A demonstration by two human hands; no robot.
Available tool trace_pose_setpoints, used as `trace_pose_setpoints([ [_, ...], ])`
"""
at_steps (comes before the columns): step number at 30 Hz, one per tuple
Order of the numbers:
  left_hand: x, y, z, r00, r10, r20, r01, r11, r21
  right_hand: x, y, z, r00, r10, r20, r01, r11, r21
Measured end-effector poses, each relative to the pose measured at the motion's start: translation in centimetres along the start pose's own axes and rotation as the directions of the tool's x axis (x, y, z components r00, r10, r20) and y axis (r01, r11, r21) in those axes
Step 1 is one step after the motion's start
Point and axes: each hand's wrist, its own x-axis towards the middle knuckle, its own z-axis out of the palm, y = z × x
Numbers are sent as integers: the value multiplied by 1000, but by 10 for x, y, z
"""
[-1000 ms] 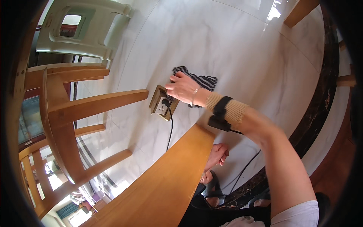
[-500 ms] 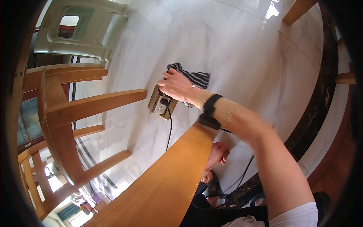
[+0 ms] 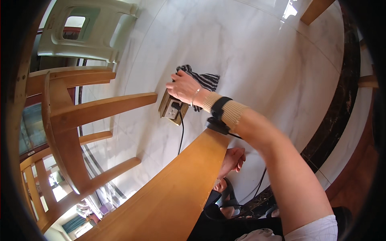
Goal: Cleaning the floor and furniture legs using a cloth.
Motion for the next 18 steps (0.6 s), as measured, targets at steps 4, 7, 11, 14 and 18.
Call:
trace_pose_setpoints([
  [4, 3, -2, -1, 1000, 1, 8, -1, 1000, 28, -50, 6, -23, 985, -132, 109, 136, 990, -28],
  [7, 7, -10, -5, 1000, 6, 22, -5, 1000, -4, -64, 13, -32, 963, -167, 213, 138, 980, 142],
  [11, 2, -4, 2, 1000, 25, -8, -25, 999, -23, -51, 13, -33, 952, 210, 221, -233, 969, 79],
  [14, -8, 4, 2, 1000, -9, -14, 9, 1000, 23, -28, -10, -9, 976, 187, 109, -197, 976, 95],
  [18, -8, 10, 3, 999, -5, -38, 6, 1000, 28, 0, -9, 12, 971, 236, 31, -236, 972, 5],
])
